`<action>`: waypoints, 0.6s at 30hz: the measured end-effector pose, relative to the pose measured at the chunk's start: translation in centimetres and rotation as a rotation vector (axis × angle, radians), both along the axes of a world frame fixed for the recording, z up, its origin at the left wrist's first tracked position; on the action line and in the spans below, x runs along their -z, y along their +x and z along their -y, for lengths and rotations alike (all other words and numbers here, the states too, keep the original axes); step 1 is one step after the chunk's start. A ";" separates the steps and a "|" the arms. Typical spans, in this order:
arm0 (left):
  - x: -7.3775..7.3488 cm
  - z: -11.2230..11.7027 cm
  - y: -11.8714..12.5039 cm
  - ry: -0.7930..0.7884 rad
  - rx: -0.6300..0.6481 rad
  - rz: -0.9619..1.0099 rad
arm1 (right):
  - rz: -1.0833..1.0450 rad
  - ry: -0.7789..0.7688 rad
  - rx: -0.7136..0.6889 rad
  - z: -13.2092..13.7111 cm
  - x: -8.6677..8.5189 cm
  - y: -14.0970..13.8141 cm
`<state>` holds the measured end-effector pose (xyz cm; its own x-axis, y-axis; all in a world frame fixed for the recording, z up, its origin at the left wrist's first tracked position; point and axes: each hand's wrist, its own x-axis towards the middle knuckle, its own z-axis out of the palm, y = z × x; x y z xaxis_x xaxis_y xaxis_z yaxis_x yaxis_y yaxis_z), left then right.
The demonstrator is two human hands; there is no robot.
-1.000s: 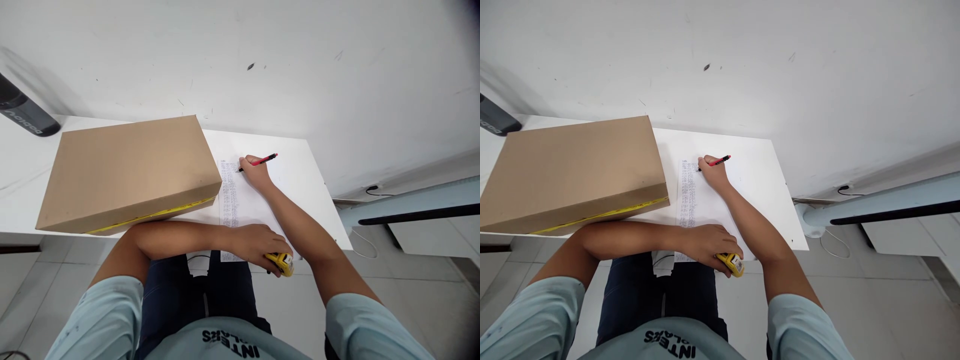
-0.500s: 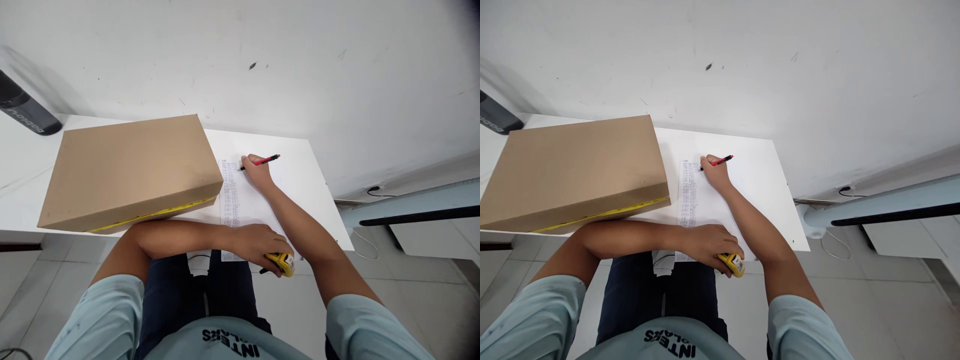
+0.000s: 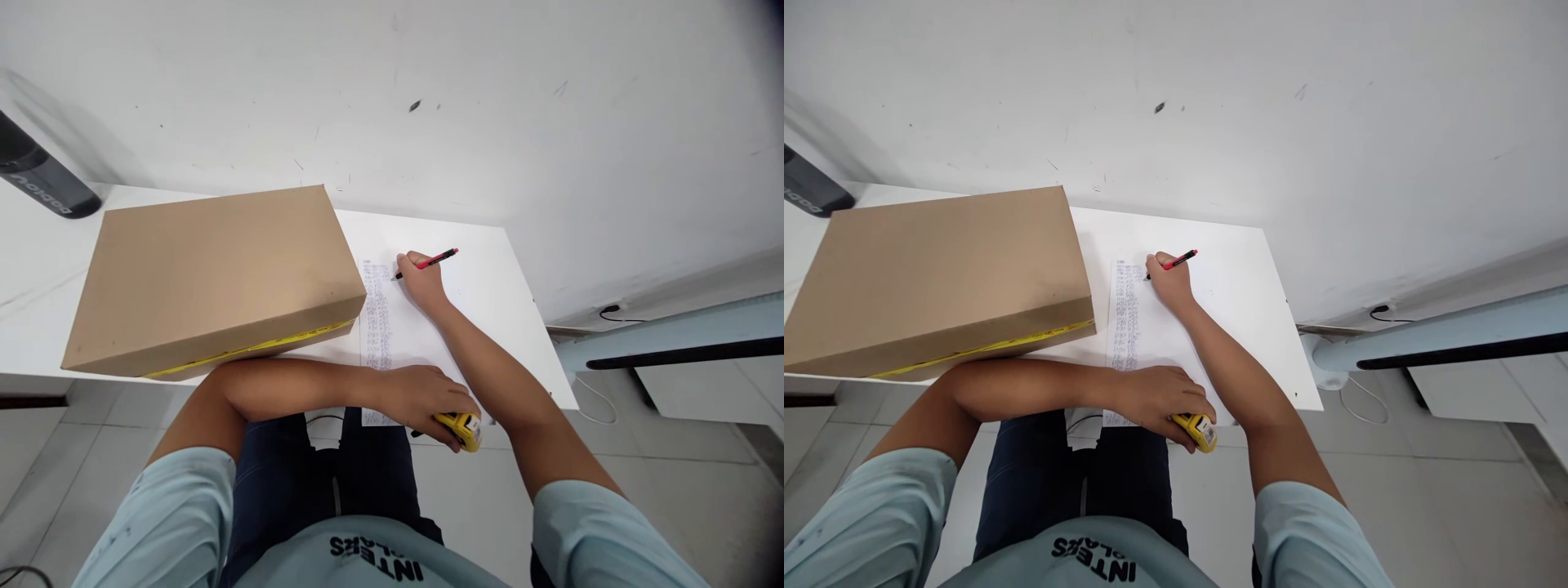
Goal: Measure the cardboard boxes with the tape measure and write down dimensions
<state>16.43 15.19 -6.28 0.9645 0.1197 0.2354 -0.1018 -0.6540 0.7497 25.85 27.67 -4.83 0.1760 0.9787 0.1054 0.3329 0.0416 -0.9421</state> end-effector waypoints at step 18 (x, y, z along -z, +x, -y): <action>0.5 0.0 0.1 -0.013 0.002 0.012 | 0.267 0.168 0.071 0.0 0.6 1.1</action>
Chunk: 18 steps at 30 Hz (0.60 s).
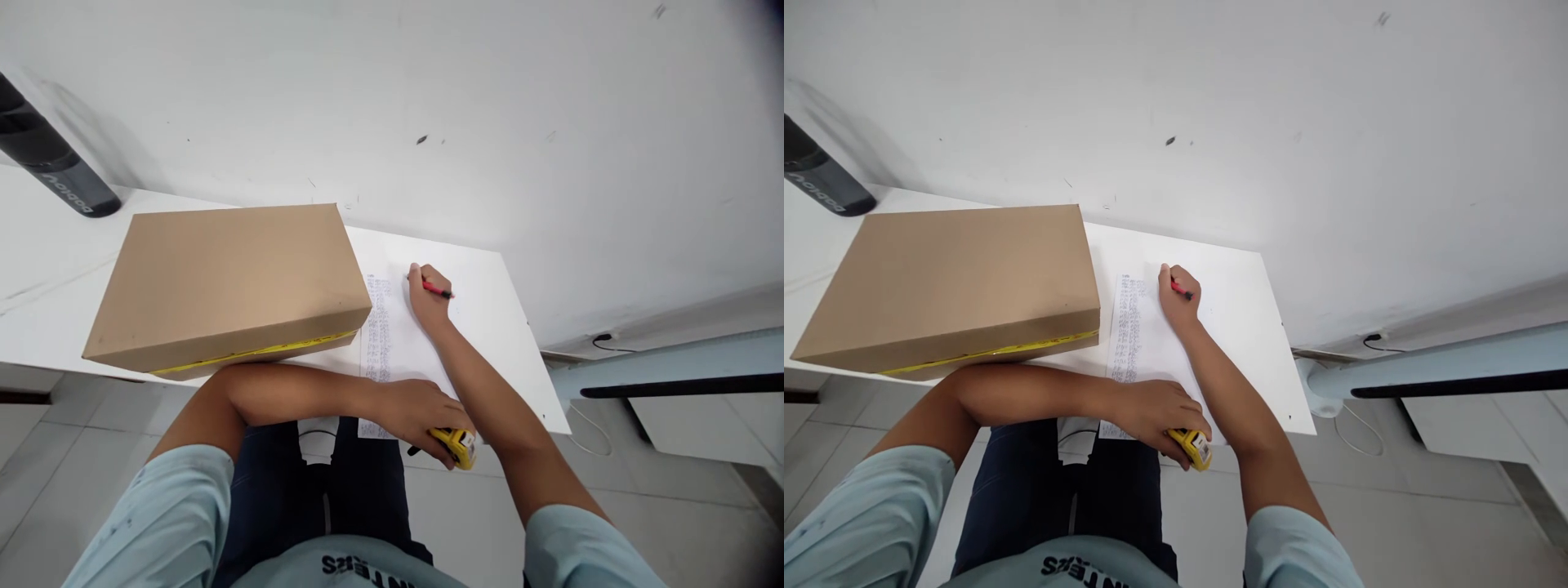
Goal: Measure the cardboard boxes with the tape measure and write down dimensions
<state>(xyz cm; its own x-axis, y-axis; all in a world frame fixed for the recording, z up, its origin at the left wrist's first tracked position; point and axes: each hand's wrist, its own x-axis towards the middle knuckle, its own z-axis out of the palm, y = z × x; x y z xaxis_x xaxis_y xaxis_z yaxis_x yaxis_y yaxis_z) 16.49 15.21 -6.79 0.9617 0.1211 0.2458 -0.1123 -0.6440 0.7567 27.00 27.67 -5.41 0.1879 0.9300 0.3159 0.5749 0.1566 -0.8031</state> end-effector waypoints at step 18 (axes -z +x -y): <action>-0.9 0.6 -0.5 0.080 -0.139 -0.047 | 0.380 -0.203 0.155 -2.0 -0.1 0.6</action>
